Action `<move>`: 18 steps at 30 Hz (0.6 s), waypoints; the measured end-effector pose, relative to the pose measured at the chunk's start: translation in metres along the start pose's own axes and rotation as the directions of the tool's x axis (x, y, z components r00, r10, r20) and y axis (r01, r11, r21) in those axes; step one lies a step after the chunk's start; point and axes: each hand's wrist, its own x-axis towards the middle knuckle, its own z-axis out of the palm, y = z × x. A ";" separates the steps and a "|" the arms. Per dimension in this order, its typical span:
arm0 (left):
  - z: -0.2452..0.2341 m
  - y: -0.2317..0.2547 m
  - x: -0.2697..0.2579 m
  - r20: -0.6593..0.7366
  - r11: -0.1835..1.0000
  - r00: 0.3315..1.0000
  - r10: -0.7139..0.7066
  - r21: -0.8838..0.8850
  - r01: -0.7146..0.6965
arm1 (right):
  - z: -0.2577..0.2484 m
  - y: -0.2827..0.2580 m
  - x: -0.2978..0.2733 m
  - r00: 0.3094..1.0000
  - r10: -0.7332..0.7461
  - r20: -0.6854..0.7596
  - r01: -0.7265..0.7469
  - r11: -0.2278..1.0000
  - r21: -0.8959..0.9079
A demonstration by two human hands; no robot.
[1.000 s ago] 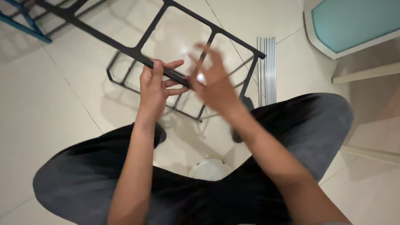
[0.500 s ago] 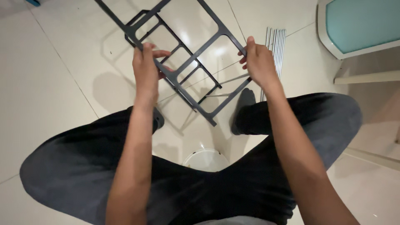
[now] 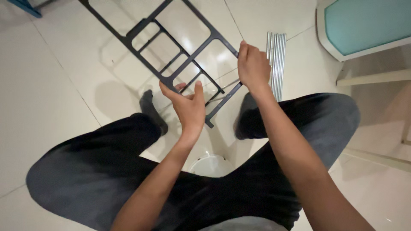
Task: The person assembles a metal rack by inserting silver rods into black plastic side frames. They sit on the floor, insert rods one by one into the frame slots, and adjust the structure to ensure the rods are seated correctly.
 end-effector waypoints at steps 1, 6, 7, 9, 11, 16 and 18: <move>0.000 0.002 -0.005 -0.001 0.998 0.999 0.047 0.030 -0.047 | 0.000 0.000 -0.002 0.999 0.031 0.018 -0.032 0.999 0.013; -0.003 -0.001 -0.013 0.044 0.969 0.995 0.085 0.229 -0.093 | -0.005 0.002 -0.006 0.998 0.052 0.028 -0.054 0.996 0.073; -0.002 -0.005 -0.015 0.053 0.960 0.990 0.127 0.245 -0.137 | -0.007 0.006 -0.007 0.999 0.035 0.020 -0.037 0.995 0.093; 0.000 -0.011 -0.016 0.072 0.934 0.973 0.220 0.273 -0.232 | -0.010 0.012 -0.012 1.000 -0.002 0.000 0.002 0.991 0.134; -0.002 -0.017 -0.018 0.076 0.934 0.980 0.183 0.299 -0.197 | -0.011 0.013 -0.015 0.998 -0.050 -0.036 0.056 0.983 0.177; -0.003 -0.023 -0.020 0.055 0.945 0.947 0.316 0.073 -0.320 | -0.013 0.026 -0.028 0.954 -0.272 -0.127 0.300 0.882 0.363; -0.007 -0.026 -0.021 0.087 0.971 0.969 0.230 -0.085 -0.223 | -0.009 0.033 -0.031 0.916 -0.345 -0.204 0.397 0.854 0.336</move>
